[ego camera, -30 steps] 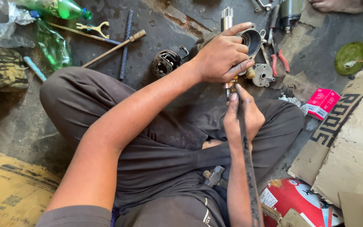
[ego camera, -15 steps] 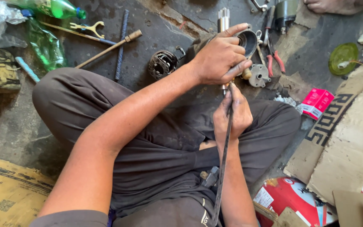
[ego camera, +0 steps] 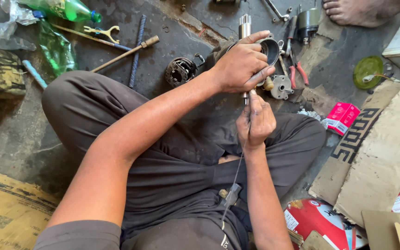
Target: The person sits cross-legged on the workshop floor and works on a starter motor assembly on their lap. They hold the armature and drive housing, twist and press components together by hand, and use a hacksaw blade to work on parts of the assembly.
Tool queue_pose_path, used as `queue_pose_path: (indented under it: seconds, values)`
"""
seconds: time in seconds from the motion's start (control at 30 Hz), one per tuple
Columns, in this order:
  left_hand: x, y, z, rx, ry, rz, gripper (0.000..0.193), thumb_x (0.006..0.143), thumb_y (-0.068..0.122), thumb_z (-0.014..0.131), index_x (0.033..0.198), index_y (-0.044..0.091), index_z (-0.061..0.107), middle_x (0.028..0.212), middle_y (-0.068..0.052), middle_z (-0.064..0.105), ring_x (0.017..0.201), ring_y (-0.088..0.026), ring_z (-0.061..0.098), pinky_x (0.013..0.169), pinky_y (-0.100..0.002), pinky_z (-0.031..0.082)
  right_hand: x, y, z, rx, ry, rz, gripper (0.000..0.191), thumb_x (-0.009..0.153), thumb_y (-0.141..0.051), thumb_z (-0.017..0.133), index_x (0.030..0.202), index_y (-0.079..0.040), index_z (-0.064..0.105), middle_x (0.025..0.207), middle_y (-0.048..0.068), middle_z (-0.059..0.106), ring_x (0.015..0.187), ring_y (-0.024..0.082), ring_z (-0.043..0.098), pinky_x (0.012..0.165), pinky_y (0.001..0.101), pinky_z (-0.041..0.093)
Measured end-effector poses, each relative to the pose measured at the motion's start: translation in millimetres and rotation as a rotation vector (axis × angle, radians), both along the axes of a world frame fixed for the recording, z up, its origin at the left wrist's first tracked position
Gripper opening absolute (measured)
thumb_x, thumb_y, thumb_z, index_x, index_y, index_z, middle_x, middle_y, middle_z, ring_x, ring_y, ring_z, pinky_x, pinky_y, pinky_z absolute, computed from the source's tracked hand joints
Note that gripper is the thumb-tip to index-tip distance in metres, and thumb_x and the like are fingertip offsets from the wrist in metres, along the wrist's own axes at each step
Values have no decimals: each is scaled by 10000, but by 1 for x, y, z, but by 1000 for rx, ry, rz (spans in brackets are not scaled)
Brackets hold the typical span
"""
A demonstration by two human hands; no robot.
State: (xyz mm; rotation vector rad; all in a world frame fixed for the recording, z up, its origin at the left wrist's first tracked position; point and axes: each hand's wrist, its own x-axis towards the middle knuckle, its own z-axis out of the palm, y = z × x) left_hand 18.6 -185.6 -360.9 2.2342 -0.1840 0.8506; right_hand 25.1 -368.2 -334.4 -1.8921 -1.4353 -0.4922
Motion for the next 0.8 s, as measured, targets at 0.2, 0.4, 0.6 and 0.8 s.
queue_pose_path:
  seconds: [0.2,0.4,0.6,0.8]
  values:
    - [2,3,-2,-9,-10,-12,375,1037,211,587,711,62,699,673,-83,602,747,-293,617,1224,-494,316,-6,-15,3,156,770,-187,194,1077,-35,627,1248,57,630,958,138,740,797,180,726,762,306,606]
    - [3,1,-7,-5,-41,-18,367,1036,198,588,710,64,691,702,-70,621,763,-298,616,1220,-493,321,-14,-18,4,61,674,-136,203,1099,-68,616,1245,71,636,946,129,733,797,146,718,759,277,594]
    - [3,-1,-7,-2,-38,-6,376,1041,196,589,707,62,695,697,-67,622,754,-291,613,1223,-493,312,-14,-13,5,51,649,-128,195,1110,-71,610,1249,63,637,943,125,735,788,137,709,751,273,588]
    - [2,-2,-8,-7,-47,2,379,1045,203,588,711,59,696,699,-68,622,760,-290,617,1226,-491,307,-10,-13,3,31,583,-123,188,1110,-75,621,1244,53,646,920,113,730,755,125,683,723,261,563]
